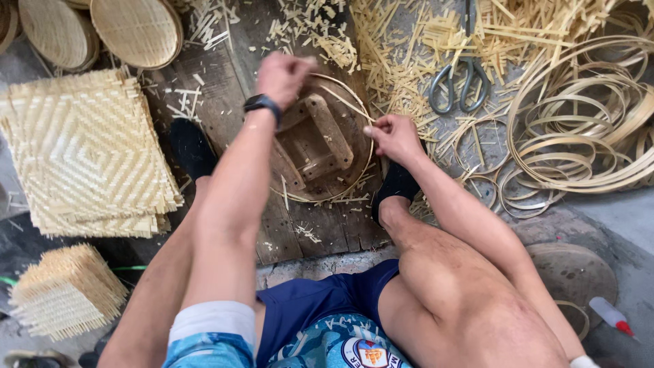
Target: The person assembles round woven trays by placing a circular bamboo frame over a square woven mat, pressing it into a wooden mold, and trimming excess material with shears. The person repeats this process multiple times, stacking finished trays nearby.
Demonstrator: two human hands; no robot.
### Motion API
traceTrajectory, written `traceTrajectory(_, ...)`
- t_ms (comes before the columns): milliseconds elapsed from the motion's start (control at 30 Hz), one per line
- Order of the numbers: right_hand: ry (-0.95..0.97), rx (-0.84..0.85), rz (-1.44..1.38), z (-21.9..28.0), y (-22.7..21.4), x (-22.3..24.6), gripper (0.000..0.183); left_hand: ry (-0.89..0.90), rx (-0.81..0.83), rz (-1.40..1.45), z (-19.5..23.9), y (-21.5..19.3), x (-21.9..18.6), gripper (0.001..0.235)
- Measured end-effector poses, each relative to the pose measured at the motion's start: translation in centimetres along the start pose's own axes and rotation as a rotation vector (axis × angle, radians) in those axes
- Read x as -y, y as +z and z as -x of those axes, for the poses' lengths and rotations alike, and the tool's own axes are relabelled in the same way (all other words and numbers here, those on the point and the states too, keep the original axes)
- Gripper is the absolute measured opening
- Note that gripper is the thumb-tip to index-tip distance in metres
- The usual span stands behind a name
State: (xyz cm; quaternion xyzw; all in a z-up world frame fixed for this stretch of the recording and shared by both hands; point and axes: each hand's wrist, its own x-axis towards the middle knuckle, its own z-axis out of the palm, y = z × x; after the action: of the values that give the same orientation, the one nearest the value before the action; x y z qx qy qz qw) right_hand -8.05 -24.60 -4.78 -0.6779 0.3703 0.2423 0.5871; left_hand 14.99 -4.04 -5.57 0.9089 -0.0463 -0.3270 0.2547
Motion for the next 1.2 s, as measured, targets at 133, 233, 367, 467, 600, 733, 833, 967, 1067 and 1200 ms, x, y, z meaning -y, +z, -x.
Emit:
traceTrajectory(133,0.054,0.077,-0.069,1.3,0.7,-1.3,0.033,-0.260,0.103,0.190,2.1,-5.8,8.1,0.034)
traceTrajectory(233,-0.016,0.057,-0.152,1.9,2.0,-3.0,0.029,-0.301,0.168,0.415,3.3,-6.6,12.3,0.030)
traceTrajectory(367,-0.012,0.025,-0.201,0.5,1.5,-2.2,0.023,-0.366,0.135,0.453,2.1,-5.9,13.4,0.028)
traceTrajectory(467,-0.009,-0.067,-0.215,-0.4,-0.3,-1.3,0.016,-0.341,0.062,0.633,2.8,-3.9,14.5,0.026)
traceTrajectory(600,-0.262,-0.111,-0.294,-1.6,-2.6,-0.7,0.020,-0.160,-0.381,0.501,7.8,0.5,16.4,0.025)
traceTrajectory(733,0.020,0.104,-0.292,-1.1,-2.3,-2.6,0.015,-0.522,-0.017,1.070,15.9,5.4,18.0,0.037)
traceTrajectory(833,-0.030,0.019,-0.398,-0.6,-1.3,-3.8,0.015,-0.565,-0.119,1.304,17.5,7.2,17.7,0.031)
traceTrajectory(967,-0.054,-0.011,-0.382,-0.3,-1.1,-4.3,0.015,-0.574,-0.186,1.252,17.4,7.6,17.1,0.026)
traceTrajectory(1067,-0.060,-0.020,-0.342,-0.6,-1.3,-3.7,0.014,-0.557,-0.240,1.226,18.3,8.5,16.1,0.025)
traceTrajectory(1200,-0.042,0.035,-0.282,-0.4,-1.9,-5.6,0.014,-0.662,-0.152,1.341,22.0,12.7,13.6,0.026)
